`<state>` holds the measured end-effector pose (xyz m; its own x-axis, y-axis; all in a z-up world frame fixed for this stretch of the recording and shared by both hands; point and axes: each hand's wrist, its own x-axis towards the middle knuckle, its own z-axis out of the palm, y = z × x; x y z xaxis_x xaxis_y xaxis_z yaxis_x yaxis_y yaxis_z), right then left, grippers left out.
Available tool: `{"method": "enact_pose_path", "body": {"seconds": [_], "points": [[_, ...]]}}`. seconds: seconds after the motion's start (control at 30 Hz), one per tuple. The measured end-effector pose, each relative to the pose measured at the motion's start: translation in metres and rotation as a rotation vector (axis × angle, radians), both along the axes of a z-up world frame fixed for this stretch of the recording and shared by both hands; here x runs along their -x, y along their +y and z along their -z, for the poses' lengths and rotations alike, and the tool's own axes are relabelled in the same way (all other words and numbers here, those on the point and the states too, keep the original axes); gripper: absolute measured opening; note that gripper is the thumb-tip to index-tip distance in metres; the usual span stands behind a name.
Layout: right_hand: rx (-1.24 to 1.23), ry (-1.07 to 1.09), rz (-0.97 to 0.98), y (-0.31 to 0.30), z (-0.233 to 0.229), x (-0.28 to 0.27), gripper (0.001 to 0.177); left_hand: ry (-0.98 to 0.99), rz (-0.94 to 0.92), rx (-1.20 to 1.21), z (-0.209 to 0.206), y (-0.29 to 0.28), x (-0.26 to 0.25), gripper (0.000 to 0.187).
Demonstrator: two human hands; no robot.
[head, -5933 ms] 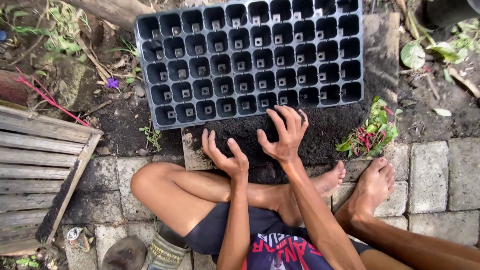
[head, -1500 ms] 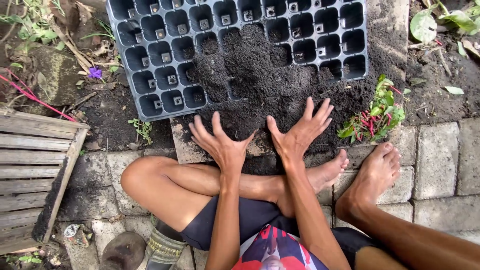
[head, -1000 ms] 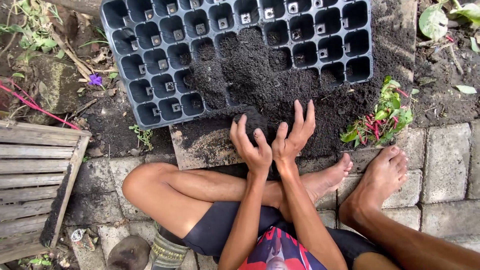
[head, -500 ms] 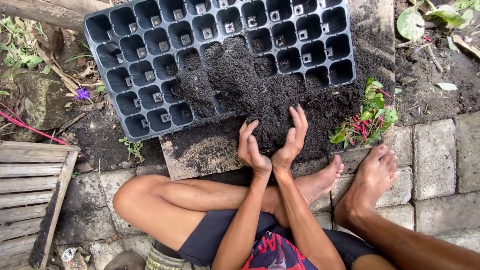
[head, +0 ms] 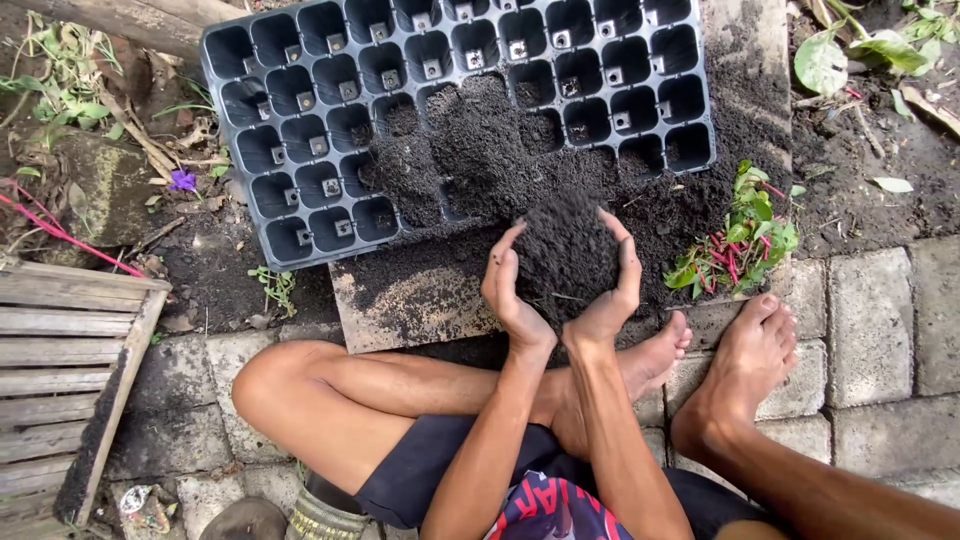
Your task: Planting small seedlings into a plastic tray and then refilling the tray with soil by hand.
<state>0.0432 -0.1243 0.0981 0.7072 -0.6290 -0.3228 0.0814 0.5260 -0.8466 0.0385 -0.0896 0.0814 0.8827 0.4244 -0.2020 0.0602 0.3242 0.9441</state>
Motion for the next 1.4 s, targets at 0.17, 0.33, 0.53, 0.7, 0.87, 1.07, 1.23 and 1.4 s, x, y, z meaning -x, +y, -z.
{"method": "enact_pose_path", "body": {"seconds": [0.17, 0.33, 0.53, 0.7, 0.87, 1.07, 1.23, 1.4], "points": [[0.261, -0.028, -0.126, 0.026, -0.052, -0.039, 0.042, -0.155, -0.278, 0.086, -0.042, 0.018, -0.049, 0.035], [0.31, -0.222, -0.252, 0.063, -0.062, -0.094, 0.027, -0.245, -0.309, 0.125, -0.043, 0.077, -0.109, 0.031], [0.352, -0.332, -0.338, 0.073, -0.041, -0.15, 0.023, -0.291, -0.32, -0.092, -0.032, 0.097, -0.159, 0.022], [0.457, -0.341, -0.412, 0.033, -0.023, -0.161, 0.025, -0.332, -0.141, -0.185, -0.027, 0.09, -0.182, 0.024], [1.382, 0.07, -0.596, -0.023, 0.008, -0.139, 0.043, -0.331, 0.155, -1.16, -0.05, 0.101, -0.173, 0.022], [1.631, 0.139, -0.64, -0.034, 0.034, -0.13, 0.049, 0.01, 0.309, -1.392, -0.02, 0.108, -0.166, 0.052], [1.635, 0.145, -0.638, -0.044, 0.036, -0.127, 0.047, 0.007, 0.297, -1.402, -0.01, 0.103, -0.166, 0.054], [1.606, 0.159, -0.626, -0.047, 0.033, -0.116, 0.043, -0.016, 0.291, -1.4, -0.005, 0.097, -0.156, 0.054]]}}
